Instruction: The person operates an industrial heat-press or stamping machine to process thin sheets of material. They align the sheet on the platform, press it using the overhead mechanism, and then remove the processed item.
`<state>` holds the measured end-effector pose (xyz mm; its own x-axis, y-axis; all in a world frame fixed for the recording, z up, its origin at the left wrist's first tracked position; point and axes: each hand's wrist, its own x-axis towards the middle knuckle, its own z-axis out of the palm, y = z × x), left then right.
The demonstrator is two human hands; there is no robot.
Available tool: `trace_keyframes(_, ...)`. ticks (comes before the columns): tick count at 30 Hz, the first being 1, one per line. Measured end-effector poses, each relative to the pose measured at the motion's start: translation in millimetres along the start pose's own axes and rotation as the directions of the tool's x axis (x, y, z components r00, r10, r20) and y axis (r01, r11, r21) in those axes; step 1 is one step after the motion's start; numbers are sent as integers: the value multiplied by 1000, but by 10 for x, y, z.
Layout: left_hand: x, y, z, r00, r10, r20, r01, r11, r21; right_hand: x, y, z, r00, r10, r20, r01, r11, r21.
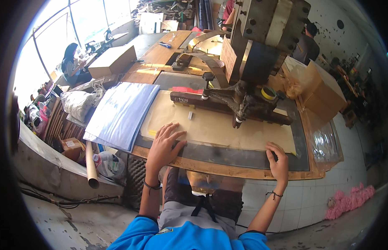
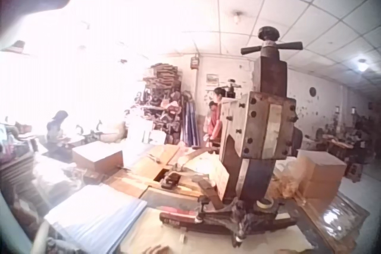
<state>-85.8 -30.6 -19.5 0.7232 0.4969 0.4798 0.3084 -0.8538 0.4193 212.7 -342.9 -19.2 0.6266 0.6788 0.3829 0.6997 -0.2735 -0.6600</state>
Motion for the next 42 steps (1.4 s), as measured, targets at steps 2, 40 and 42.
trace_keyframes(2,31,21,-71,998,36,-56,-37,999,-18,7,5,6,1000,-2,2,2,1000,-3)
trace_keyframes(40,-120,954,-1991,11,494,-870,-764,565,311,145,-2459,-1599,105,-993,-60,934,120,-336)
trace_keyframes(42,-119,949,-1986,20,496,-868,-769,562,304,159,-2464,-1590,106,-993,-58,936,119,-330)
